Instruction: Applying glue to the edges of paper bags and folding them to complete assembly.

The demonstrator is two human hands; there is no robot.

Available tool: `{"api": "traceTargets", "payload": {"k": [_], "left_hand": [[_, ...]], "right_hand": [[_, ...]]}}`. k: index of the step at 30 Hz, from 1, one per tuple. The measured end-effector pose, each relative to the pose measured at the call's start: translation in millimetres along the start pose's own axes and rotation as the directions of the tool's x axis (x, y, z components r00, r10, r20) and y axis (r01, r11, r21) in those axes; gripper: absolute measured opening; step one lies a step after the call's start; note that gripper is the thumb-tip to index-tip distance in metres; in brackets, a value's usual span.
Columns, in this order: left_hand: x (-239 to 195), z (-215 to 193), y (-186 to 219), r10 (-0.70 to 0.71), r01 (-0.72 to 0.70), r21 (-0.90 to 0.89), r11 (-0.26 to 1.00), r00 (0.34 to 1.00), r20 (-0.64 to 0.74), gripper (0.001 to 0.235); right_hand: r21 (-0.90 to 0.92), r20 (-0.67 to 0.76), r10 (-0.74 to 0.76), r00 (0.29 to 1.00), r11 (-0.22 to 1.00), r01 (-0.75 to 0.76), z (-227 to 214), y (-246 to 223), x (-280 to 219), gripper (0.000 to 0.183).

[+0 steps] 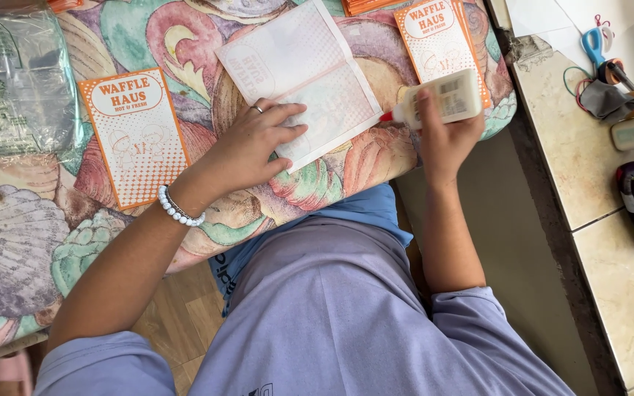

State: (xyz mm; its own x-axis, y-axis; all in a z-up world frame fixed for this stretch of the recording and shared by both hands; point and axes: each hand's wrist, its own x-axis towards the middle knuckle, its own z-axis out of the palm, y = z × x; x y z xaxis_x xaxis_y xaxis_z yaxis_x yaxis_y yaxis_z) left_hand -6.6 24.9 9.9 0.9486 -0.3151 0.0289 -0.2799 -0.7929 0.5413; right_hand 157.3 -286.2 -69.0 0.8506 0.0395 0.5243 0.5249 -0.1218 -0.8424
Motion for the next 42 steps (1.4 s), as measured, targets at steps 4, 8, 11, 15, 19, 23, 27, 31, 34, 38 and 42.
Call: {"api": "traceTargets", "payload": {"k": [4, 8, 11, 15, 19, 23, 27, 31, 34, 38, 42], "left_hand": [[-3, -5, 7, 0.002, -0.002, -0.009, 1.000, 1.000, -0.027, 0.049], [-5, -16, 9, -0.065, 0.029, -0.121, 0.992, 0.949, -0.309, 0.034], [-1, -21, -13, -0.114, 0.092, -0.068, 0.993, 0.847, -0.520, 0.032], [25, -24, -47, -0.327, 0.416, 0.053, 0.908, 0.780, -0.534, 0.064], [51, -16, -37, -0.557, 0.624, 0.182, 0.760, 0.769, -0.313, 0.096], [56, -3, -50, -0.443, 0.548, 0.174, 0.818, 0.794, -0.417, 0.099], [47, -12, -31, -0.302, 0.312, -0.063, 0.948, 0.817, -0.491, 0.095], [28, -6, -23, -0.053, 0.083, 0.038, 0.996, 0.862, -0.505, 0.091], [18, 2, -16, 0.232, -0.154, 0.207, 0.966, 0.873, -0.429, 0.097], [21, 1, 2, 0.230, -0.215, 0.083, 0.973, 0.879, -0.417, 0.087], [47, -1, 15, -0.021, -0.066, -0.142, 0.988, 0.843, -0.537, 0.040]], "right_hand": [[0.192, -0.074, 0.106, 0.992, 0.977, -0.090, -5, -47, 18, 0.023], [0.485, -0.017, 0.468, 0.883, 0.777, -0.402, -53, -61, 32, 0.042], [0.532, 0.004, 0.551, 0.834, 0.705, -0.468, -105, -53, 33, 0.048], [0.325, -0.259, 0.513, 0.818, 0.844, -0.426, -161, -54, 30, 0.052], [0.093, -0.397, 0.319, 0.861, 0.947, -0.308, -208, -36, 11, 0.052], [-0.148, -0.485, 0.155, 0.861, 0.955, -0.256, -232, -14, -2, 0.036], [-0.703, -0.364, -0.127, 0.922, 0.688, -0.183, -243, 3, -8, 0.043], [-0.773, -0.348, -0.102, 0.932, 0.594, -0.224, -240, 6, -8, 0.037], [-0.854, -0.221, -0.238, 0.946, 0.515, -0.070, -230, -10, -5, 0.032], [-0.884, -0.126, -0.529, 0.840, 0.444, 0.148, -191, -62, 4, 0.051], [-0.865, -0.051, -0.638, 0.768, 0.412, 0.285, -159, -99, 11, 0.037]]}}
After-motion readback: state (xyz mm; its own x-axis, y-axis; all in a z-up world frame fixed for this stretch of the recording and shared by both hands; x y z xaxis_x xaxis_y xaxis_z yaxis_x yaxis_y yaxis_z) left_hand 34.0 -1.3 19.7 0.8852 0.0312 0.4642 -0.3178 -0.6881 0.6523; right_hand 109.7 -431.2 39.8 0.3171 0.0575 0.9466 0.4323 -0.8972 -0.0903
